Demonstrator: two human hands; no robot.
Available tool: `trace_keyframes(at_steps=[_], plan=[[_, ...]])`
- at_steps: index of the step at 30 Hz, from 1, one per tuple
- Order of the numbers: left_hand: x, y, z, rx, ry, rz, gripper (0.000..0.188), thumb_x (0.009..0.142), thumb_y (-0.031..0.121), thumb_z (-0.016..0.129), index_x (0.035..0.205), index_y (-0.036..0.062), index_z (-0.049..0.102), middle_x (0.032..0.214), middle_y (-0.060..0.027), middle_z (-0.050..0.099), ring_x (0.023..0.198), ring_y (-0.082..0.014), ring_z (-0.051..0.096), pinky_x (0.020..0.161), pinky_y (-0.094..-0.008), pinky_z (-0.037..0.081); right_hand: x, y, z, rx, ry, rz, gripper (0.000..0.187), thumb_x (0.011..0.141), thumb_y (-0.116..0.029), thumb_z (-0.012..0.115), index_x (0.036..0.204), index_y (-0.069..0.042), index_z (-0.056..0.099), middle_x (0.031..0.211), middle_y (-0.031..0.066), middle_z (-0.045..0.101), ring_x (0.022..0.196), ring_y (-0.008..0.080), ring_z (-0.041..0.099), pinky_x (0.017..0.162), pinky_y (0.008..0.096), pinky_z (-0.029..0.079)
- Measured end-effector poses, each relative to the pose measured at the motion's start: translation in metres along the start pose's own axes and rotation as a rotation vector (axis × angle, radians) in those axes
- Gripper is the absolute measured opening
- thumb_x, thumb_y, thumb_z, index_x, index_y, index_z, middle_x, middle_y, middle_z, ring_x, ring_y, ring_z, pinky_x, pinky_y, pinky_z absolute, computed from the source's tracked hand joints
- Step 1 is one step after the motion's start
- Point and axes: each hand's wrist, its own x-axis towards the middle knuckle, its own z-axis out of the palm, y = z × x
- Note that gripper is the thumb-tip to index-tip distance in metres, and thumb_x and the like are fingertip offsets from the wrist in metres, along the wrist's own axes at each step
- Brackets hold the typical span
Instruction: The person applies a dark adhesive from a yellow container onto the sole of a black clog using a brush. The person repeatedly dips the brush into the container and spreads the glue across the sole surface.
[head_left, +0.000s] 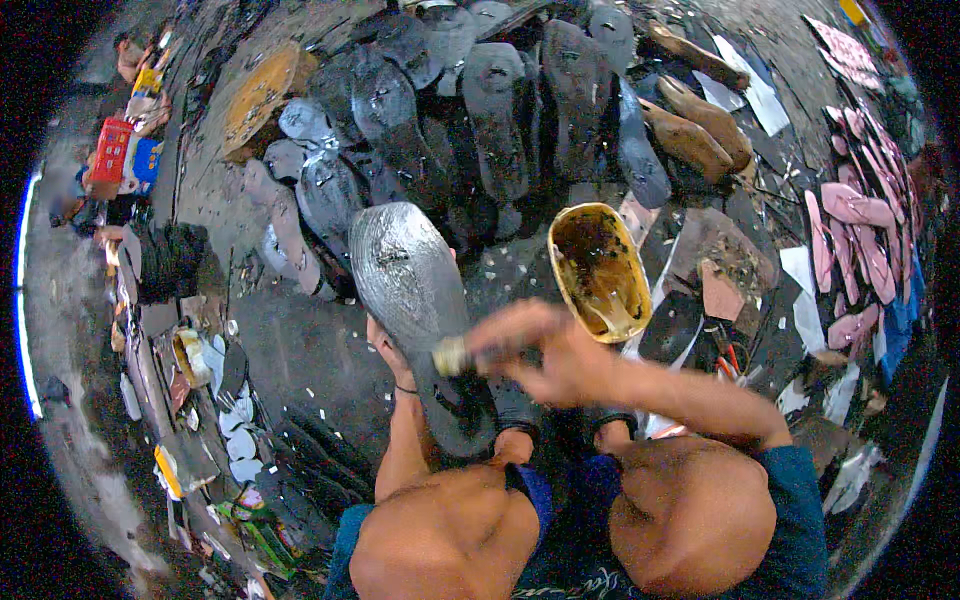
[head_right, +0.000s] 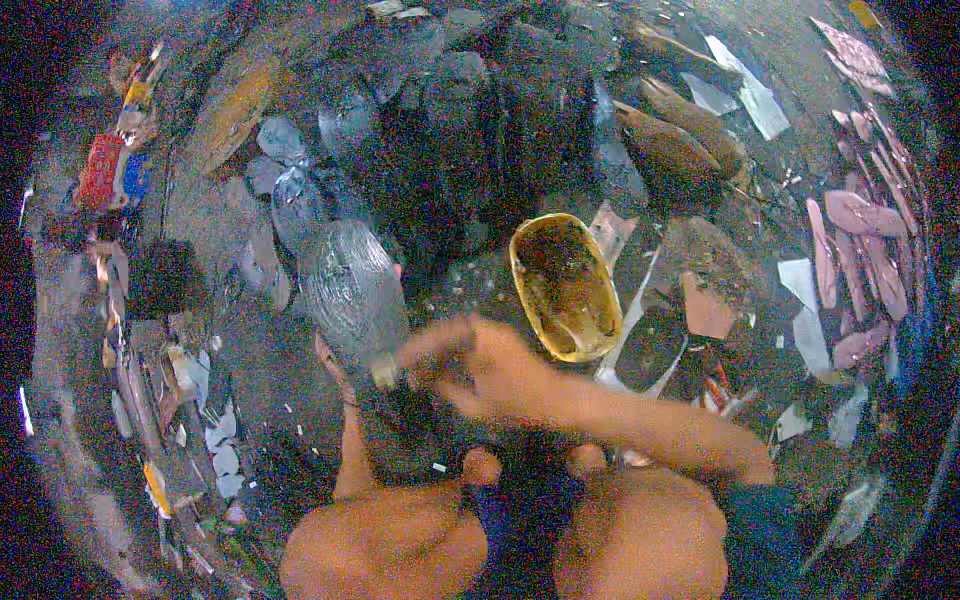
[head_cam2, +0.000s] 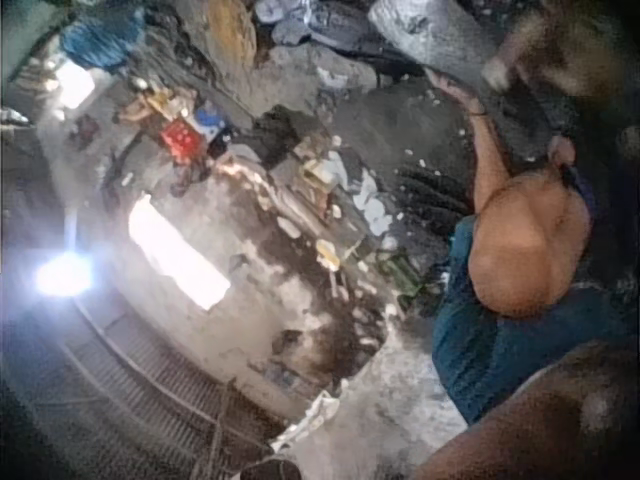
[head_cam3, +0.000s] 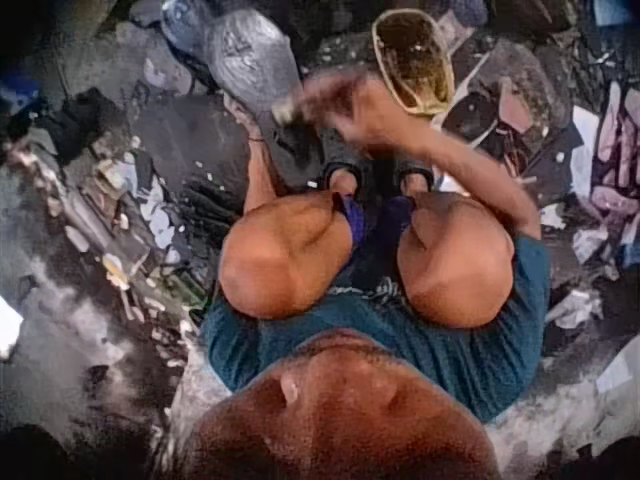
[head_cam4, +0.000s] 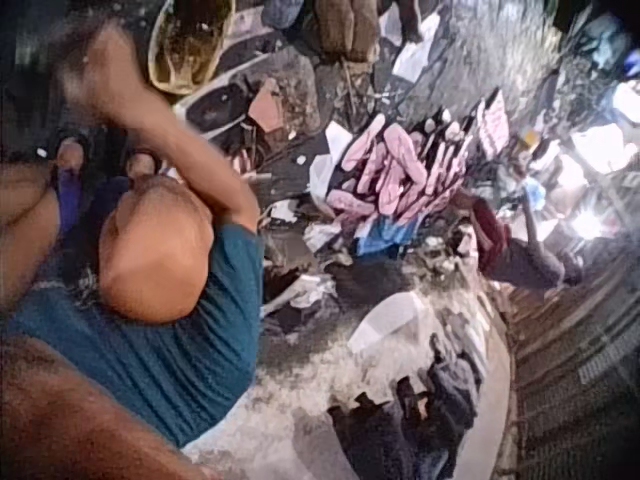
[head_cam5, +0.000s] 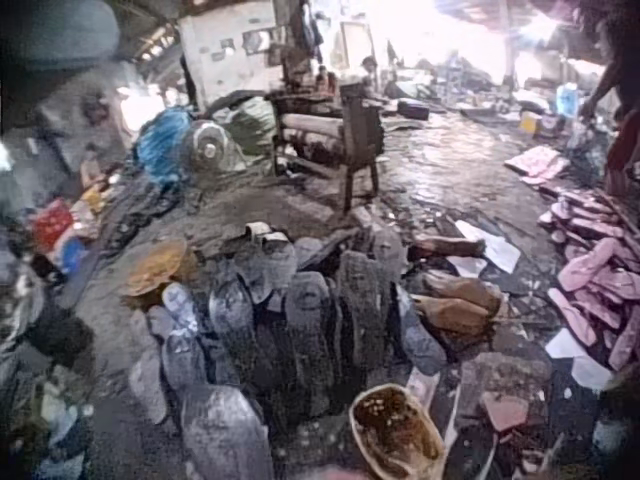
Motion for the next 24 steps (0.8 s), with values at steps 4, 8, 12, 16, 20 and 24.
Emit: trace_keyframes(at_steps=[4,8,12,16,20,24], plan=[[-0.033,0.021,-0.026,0.076,0.049,-0.136,0.050,0.103,0.034,0.038,0.137,-0.0006,0.050,0.125,-0.0187,0.064,0.106,-0.0330,0.067,0.091,-0.0448,0.057,-0.030,0.021,-0.007,-0.053,0.023,0.123,0.024,0.088,-0.023,0.072,0.108,-0.009,0.073,0.108,0.0108,0.073,0.098,0.0276,0.070,0.086,0.0387,0.054],[-0.093,0.029,-0.035,0.220,-0.005,-0.401,0.047,0.104,0.032,0.038,0.135,-0.0010,0.051,0.123,-0.0177,0.066,0.103,-0.0313,0.068,0.089,-0.0435,0.057,-0.016,0.072,-0.073,-0.559,0.424,0.376,0.026,0.091,-0.030,0.068,0.107,-0.011,0.072,0.103,0.0149,0.072,0.090,0.0348,0.070,0.082,0.0422,0.054],[-0.108,0.041,-0.015,0.318,-0.114,-0.543,0.045,0.105,0.030,0.037,0.133,-0.0014,0.053,0.121,-0.0166,0.067,0.100,-0.0296,0.069,0.087,-0.0422,0.058,-0.024,0.079,-0.091,-0.880,0.442,0.299,0.023,0.091,-0.025,0.069,0.105,-0.008,0.073,0.090,0.0164,0.073,0.079,0.0325,0.071,0.073,0.0407,0.055],[-0.115,0.033,-0.035,0.135,0.051,-0.537,0.043,0.106,0.031,0.037,0.131,-0.0003,0.054,0.114,-0.0150,0.069,0.095,-0.0268,0.070,0.083,-0.0405,0.058,-0.073,0.001,-0.089,-0.988,0.261,0.502,0.033,0.087,-0.030,0.072,0.087,0.003,0.067,0.077,0.0237,0.067,0.071,0.0386,0.069,0.066,0.0444,0.054],[-0.085,0.032,-0.016,0.267,0.044,-0.377,0.044,0.107,0.035,0.038,0.129,0.0021,0.057,0.108,-0.0121,0.069,0.090,-0.0240,0.069,0.078,-0.0397,0.058,-0.117,-0.017,-0.115,-0.634,-0.407,0.753,0.036,0.087,-0.031,0.071,0.113,-0.007,0.068,0.098,0.0205,0.071,0.088,0.0367,0.070,0.082,0.0447,0.055],[-0.033,0.017,0.002,-0.143,-0.032,-0.400,0.045,0.106,0.040,0.042,0.126,0.0040,0.059,0.111,-0.0104,0.068,0.093,-0.0224,0.068,0.078,-0.0393,0.057,-0.030,-0.056,-0.063,-0.044,0.174,0.352,0.026,0.088,-0.019,0.076,0.109,-0.006,0.070,0.103,0.0103,0.073,0.103,0.0216,0.068,0.092,0.0378,0.052]])
